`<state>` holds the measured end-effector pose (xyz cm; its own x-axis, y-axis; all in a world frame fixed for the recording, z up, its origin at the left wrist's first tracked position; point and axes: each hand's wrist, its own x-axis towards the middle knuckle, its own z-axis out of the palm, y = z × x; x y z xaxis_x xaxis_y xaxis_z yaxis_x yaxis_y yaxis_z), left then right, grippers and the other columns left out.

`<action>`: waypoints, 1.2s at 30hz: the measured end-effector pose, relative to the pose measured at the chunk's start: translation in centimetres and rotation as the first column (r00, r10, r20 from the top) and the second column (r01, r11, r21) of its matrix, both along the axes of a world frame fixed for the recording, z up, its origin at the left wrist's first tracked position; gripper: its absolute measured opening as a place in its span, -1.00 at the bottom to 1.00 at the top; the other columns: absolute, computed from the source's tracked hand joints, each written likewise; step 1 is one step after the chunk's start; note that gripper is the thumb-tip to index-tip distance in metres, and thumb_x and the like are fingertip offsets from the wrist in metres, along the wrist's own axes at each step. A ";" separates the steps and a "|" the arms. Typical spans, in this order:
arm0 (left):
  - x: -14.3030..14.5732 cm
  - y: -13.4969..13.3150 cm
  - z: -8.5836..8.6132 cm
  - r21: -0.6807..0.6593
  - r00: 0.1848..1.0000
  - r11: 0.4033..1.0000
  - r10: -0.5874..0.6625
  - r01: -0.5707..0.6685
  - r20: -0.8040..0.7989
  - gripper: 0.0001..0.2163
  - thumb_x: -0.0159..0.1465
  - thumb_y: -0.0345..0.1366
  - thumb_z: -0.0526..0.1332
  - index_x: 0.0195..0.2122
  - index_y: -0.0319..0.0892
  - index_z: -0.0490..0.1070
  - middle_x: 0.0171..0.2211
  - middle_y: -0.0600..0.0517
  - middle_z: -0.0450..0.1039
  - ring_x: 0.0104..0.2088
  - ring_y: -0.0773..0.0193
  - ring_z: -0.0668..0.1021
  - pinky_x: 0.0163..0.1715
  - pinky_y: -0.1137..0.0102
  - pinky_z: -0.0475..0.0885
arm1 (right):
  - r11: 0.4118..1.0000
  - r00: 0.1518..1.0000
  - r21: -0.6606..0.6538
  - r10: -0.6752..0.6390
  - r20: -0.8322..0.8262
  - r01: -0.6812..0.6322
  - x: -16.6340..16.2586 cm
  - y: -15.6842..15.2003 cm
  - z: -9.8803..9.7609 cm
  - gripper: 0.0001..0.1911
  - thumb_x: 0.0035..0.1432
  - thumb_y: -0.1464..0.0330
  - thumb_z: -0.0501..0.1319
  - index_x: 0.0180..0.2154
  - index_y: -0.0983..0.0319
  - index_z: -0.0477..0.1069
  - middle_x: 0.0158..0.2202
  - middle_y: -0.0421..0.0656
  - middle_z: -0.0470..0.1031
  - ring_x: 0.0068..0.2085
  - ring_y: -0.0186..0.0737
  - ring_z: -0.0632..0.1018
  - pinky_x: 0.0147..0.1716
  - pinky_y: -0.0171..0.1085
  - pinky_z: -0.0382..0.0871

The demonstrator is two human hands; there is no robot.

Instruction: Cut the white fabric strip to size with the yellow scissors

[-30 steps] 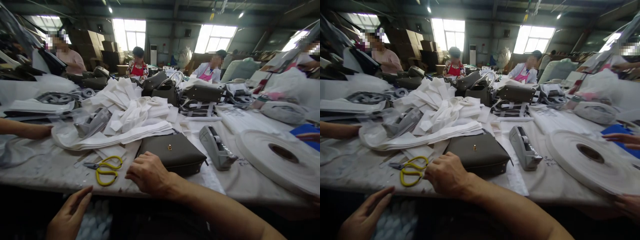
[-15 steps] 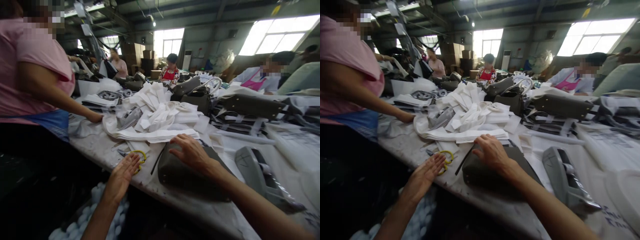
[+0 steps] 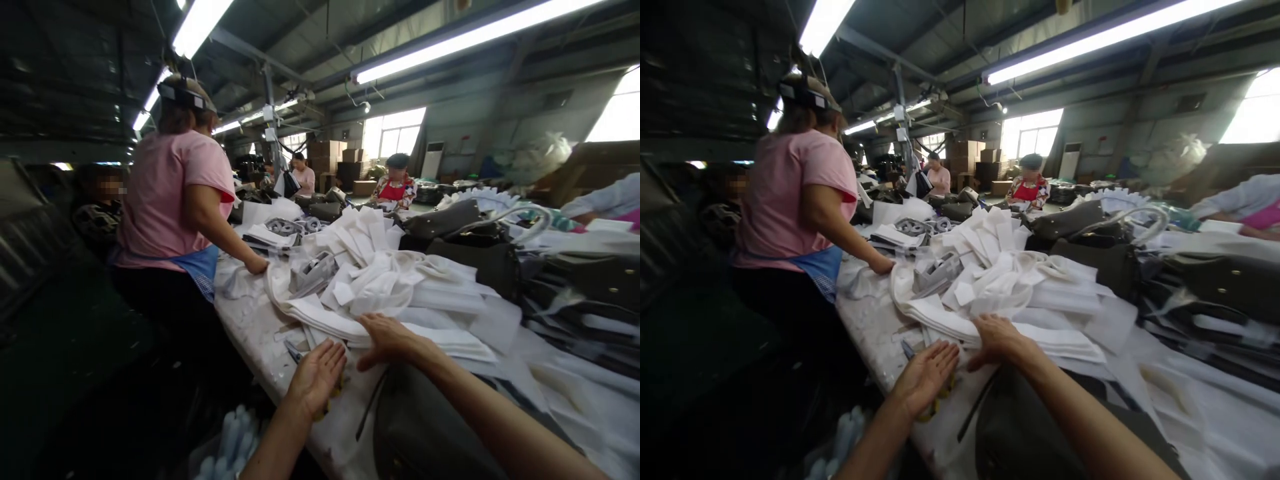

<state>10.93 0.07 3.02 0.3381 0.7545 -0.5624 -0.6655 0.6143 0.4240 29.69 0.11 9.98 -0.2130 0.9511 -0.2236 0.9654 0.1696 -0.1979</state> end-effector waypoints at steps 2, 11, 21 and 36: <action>0.2 0.5 0.2 0.003 1.000 1.000 0.015 -0.015 0.007 -0.79 0.31 -0.45 0.18 -0.04 -0.40 0.36 0.09 -0.39 0.41 0.17 0.01 0.46 0.13 0.28 0.44 | 0.981 0.988 -0.186 0.019 -0.156 -0.048 0.6 0.5 0.3 0.17 -0.22 0.00 0.46 0.34 0.31 0.09 0.36 0.13 0.12 0.33 0.15 0.22 0.28 -0.02 0.09; 2.0 1.6 1.2 -0.057 0.998 0.996 0.068 -0.068 0.002 -0.82 0.33 -0.41 0.15 -0.08 -0.33 0.43 0.21 -0.30 0.31 0.29 0.09 0.32 0.28 0.28 0.25 | 0.999 0.993 0.002 -0.044 -0.110 0.044 0.7 3.2 -0.1 -0.19 0.06 0.07 0.30 0.26 0.31 0.25 0.23 0.10 0.35 0.22 0.08 0.39 0.18 -0.10 0.23; 1.9 1.5 0.6 -0.057 0.997 0.996 0.071 -0.071 0.001 -0.85 0.27 -0.50 0.14 -0.18 -0.30 0.46 0.15 -0.29 0.38 0.25 0.10 0.37 0.24 0.27 0.32 | 0.998 0.993 -0.049 -0.035 0.117 0.041 -0.4 4.6 -3.0 0.02 -0.17 0.10 0.44 0.28 0.31 0.16 0.20 0.23 0.33 0.19 0.30 0.37 0.15 0.13 0.18; 1.5 1.2 0.7 -0.054 0.998 0.997 0.056 -0.055 0.020 -0.88 0.30 -0.49 0.12 -0.25 -0.29 0.45 0.08 -0.27 0.44 0.21 0.10 0.42 0.24 0.25 0.31 | 0.999 0.974 -0.002 0.033 0.225 -0.034 -0.4 4.2 -3.7 -0.35 0.00 0.44 0.24 0.18 0.30 0.26 0.03 0.14 0.49 0.03 0.12 0.53 -0.09 -0.11 0.38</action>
